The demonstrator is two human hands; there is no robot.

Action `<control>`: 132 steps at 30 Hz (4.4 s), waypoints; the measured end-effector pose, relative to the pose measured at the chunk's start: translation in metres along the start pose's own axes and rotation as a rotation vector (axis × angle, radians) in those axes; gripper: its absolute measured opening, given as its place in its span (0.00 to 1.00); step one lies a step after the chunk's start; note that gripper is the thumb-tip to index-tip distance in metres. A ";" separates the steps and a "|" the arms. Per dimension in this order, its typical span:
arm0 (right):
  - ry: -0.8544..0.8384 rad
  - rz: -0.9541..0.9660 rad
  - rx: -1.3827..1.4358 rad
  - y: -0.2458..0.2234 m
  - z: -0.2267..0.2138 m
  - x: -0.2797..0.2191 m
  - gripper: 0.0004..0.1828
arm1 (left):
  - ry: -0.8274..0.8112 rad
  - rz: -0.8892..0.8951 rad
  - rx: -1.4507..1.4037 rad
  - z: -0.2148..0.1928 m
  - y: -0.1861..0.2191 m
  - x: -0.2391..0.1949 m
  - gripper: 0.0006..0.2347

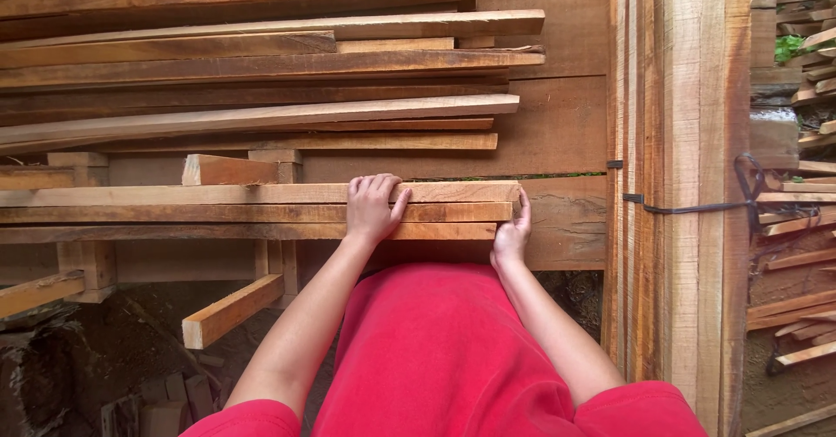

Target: The person arranges several wooden planks on a wooden rack, aligning them carefully. They then use a black strap to tie the stack of planks together, securing them in place.

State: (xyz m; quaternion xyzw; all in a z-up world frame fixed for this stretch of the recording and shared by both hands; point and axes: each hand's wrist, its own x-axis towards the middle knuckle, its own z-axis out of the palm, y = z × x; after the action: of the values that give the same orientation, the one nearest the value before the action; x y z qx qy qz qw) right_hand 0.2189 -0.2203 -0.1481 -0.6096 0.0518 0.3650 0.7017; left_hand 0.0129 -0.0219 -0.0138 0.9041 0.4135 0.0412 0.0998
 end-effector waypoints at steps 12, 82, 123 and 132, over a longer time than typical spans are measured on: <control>-0.172 -0.173 -0.465 -0.073 0.036 -0.032 0.45 | -0.028 0.002 0.029 0.001 -0.001 0.001 0.14; -0.056 0.160 -0.246 -0.081 0.028 -0.028 0.22 | -0.111 0.580 -0.089 -0.009 0.034 -0.025 0.20; -0.083 0.416 -0.121 -0.046 -0.033 -0.004 0.56 | -0.273 0.393 0.179 0.006 0.067 -0.014 0.44; -0.346 0.185 -0.393 -0.112 0.035 0.038 0.32 | -0.294 0.236 0.216 -0.006 0.026 -0.023 0.53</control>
State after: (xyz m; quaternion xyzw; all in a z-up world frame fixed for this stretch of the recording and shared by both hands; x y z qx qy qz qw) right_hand 0.2980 -0.1708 -0.0674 -0.6554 -0.0850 0.5294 0.5319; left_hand 0.0162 -0.0548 -0.0022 0.9479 0.2880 -0.1241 0.0559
